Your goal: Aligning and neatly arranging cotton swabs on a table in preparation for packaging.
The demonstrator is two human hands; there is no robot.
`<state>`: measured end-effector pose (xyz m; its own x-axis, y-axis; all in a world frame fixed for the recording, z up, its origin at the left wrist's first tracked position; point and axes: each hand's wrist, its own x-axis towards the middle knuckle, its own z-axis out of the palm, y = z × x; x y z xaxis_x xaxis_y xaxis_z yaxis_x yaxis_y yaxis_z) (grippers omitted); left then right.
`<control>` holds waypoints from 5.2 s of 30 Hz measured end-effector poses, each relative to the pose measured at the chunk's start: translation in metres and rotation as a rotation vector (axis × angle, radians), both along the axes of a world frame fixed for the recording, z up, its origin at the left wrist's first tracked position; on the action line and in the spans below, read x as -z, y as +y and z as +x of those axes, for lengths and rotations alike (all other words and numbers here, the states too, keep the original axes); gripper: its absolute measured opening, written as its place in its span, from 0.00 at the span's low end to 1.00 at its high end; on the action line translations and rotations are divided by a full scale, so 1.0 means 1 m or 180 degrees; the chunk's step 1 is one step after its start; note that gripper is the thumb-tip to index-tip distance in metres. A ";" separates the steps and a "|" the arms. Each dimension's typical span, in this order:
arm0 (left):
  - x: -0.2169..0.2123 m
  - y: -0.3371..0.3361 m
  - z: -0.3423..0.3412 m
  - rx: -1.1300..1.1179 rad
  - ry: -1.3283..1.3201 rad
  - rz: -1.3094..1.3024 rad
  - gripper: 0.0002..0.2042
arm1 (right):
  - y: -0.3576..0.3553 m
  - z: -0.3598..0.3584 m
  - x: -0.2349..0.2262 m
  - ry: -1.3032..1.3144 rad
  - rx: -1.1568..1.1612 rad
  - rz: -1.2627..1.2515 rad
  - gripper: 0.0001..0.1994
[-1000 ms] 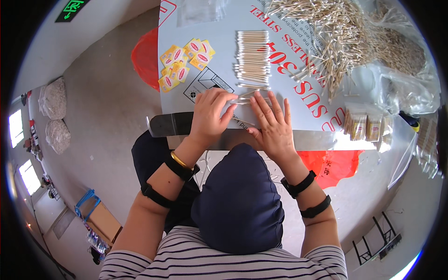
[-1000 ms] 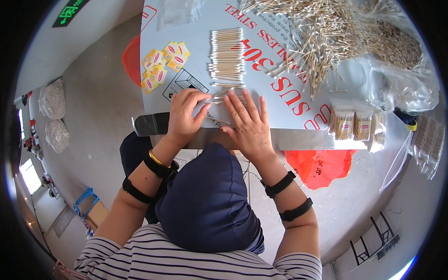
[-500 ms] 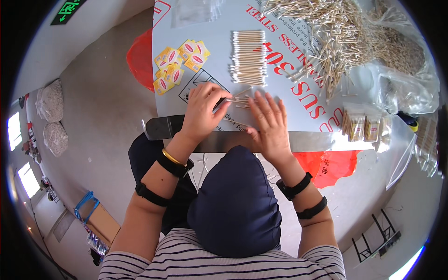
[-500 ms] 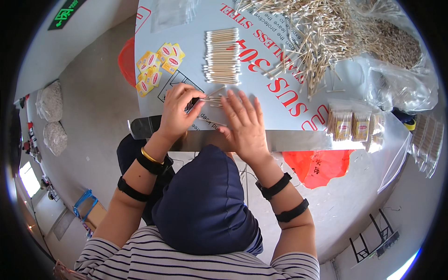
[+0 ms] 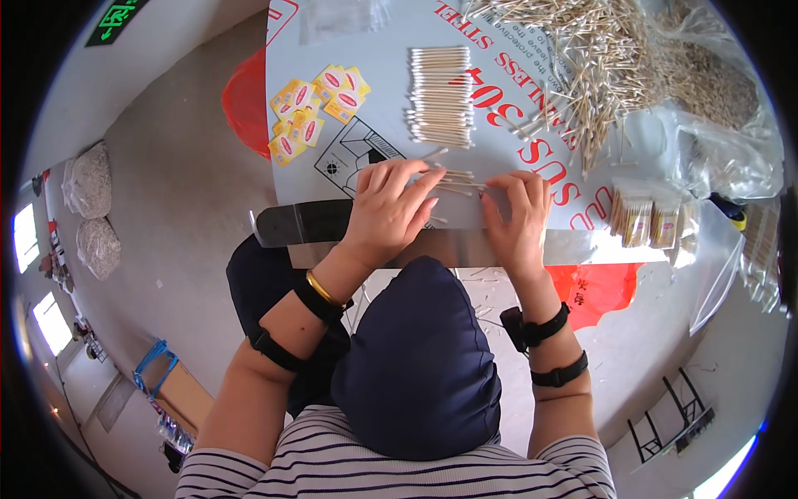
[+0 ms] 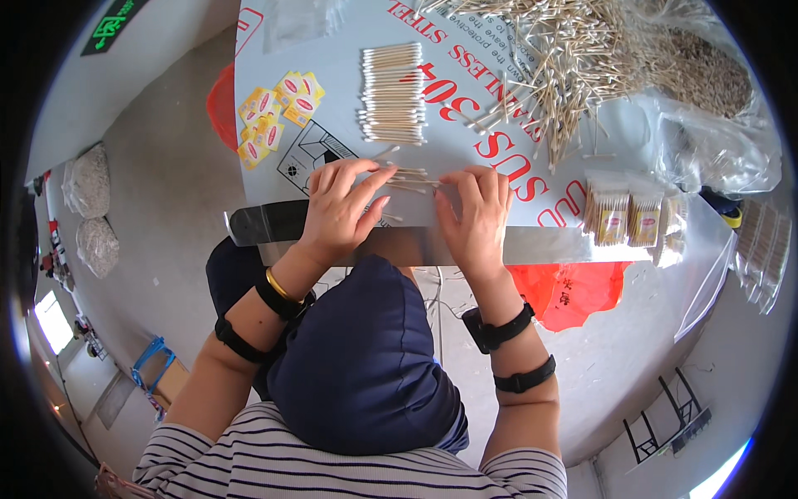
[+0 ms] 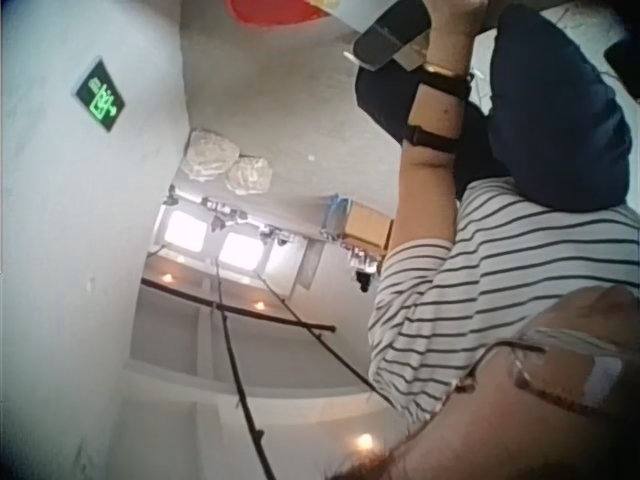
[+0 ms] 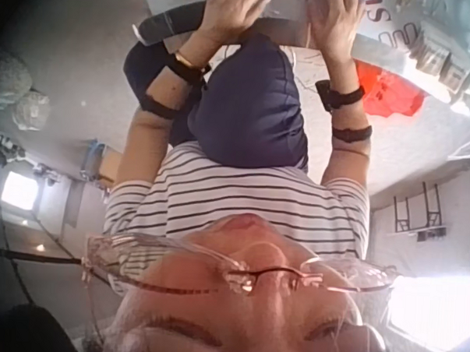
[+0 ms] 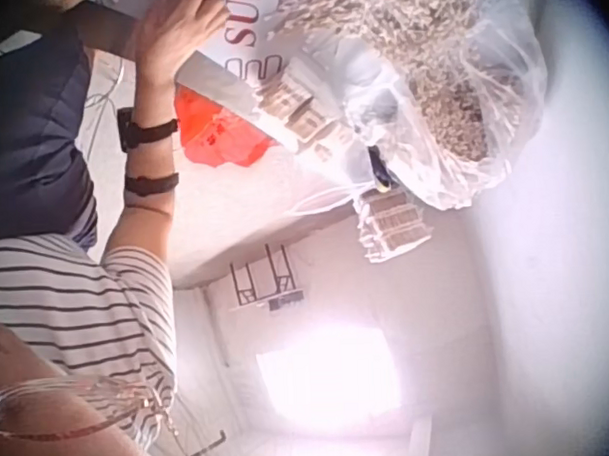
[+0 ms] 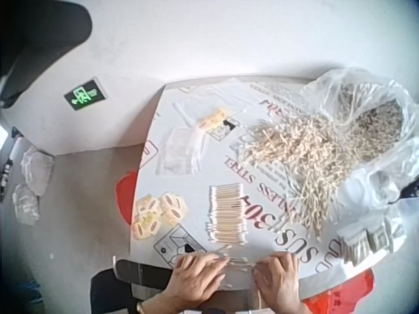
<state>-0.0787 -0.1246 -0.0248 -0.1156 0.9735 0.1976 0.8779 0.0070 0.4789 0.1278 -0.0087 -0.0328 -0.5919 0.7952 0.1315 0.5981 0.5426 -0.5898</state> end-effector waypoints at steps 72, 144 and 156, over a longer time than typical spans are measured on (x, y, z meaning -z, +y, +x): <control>-0.014 0.050 -0.035 -0.0080 -0.0146 -0.0054 0.06 | 0.009 -0.019 -0.010 0.0065 -0.0726 -0.0354 0.08; 0.021 -0.017 -0.002 -0.0476 -0.0278 0.0114 0.51 | -0.005 -0.017 -0.005 0.0120 -0.0169 -0.0221 0.19; 0.019 0.036 -0.027 -0.0487 -0.0339 0.0122 0.65 | -0.008 -0.007 -0.009 0.0205 0.0069 -0.0357 0.18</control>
